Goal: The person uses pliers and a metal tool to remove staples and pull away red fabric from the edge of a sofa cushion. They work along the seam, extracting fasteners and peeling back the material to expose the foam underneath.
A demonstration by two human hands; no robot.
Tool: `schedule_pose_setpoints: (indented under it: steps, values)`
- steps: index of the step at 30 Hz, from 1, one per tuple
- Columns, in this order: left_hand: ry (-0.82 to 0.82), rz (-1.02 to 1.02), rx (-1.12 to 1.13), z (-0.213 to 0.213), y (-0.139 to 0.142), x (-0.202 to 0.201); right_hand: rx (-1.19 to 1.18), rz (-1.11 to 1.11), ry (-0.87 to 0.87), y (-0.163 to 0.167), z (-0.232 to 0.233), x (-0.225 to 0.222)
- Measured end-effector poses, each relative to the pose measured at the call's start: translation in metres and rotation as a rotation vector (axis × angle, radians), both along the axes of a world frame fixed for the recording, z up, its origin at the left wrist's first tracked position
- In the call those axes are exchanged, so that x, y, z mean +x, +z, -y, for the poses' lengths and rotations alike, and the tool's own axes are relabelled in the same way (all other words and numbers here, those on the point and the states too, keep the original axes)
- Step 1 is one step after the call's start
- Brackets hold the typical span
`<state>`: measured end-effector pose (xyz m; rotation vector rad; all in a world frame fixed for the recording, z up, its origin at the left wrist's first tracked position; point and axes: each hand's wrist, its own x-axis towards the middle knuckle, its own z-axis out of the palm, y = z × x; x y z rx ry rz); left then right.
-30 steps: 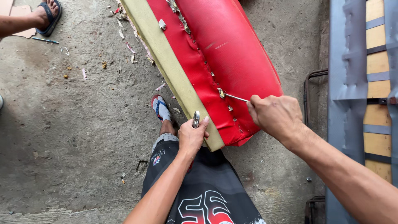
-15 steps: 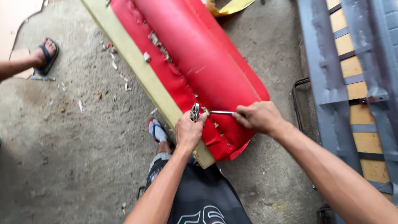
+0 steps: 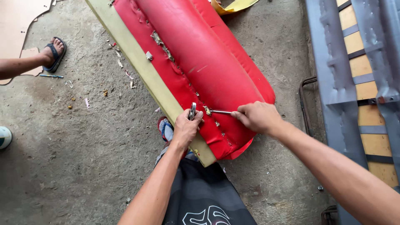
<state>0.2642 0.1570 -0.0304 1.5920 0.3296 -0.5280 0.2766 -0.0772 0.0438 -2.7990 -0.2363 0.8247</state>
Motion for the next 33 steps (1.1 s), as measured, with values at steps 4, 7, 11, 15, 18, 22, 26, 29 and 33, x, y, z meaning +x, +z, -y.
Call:
schedule_pose_setpoints:
  steps: [4,7,11,15,18,22,26,29,33]
  values:
    - [-0.019,-0.012,0.043,-0.002,-0.001,-0.001,-0.148,0.271,0.156,-0.003,-0.010,-0.021]
    - [-0.018,-0.031,-0.002,-0.004,-0.007,0.003,0.101,0.180,-0.042,-0.008,-0.005,-0.010]
    - [-0.011,0.007,-0.099,-0.008,-0.011,0.006,0.438,-0.607,-0.403,-0.007,0.009,0.026]
    - [0.005,-0.011,-0.165,-0.012,-0.011,0.007,0.479,-0.500,-0.325,-0.005,0.008,0.024]
    - [0.007,-0.019,-0.219,-0.017,-0.010,0.008,0.183,0.228,0.072,-0.005,-0.002,-0.004]
    - [-0.015,-0.052,-0.211,-0.024,-0.007,0.013,-0.108,0.398,0.237,-0.004,-0.014,-0.013]
    - [-0.046,-0.087,-0.170,-0.026,-0.006,0.021,0.047,0.134,0.036,-0.004,-0.015,0.006]
    - [-0.067,-0.093,-0.208,-0.029,-0.011,0.027,0.306,-0.413,-0.364,-0.008,-0.008,0.023]
    - [-0.048,-0.128,-0.289,-0.036,-0.016,0.030,0.371,-0.778,-0.619,-0.009,-0.003,0.039]
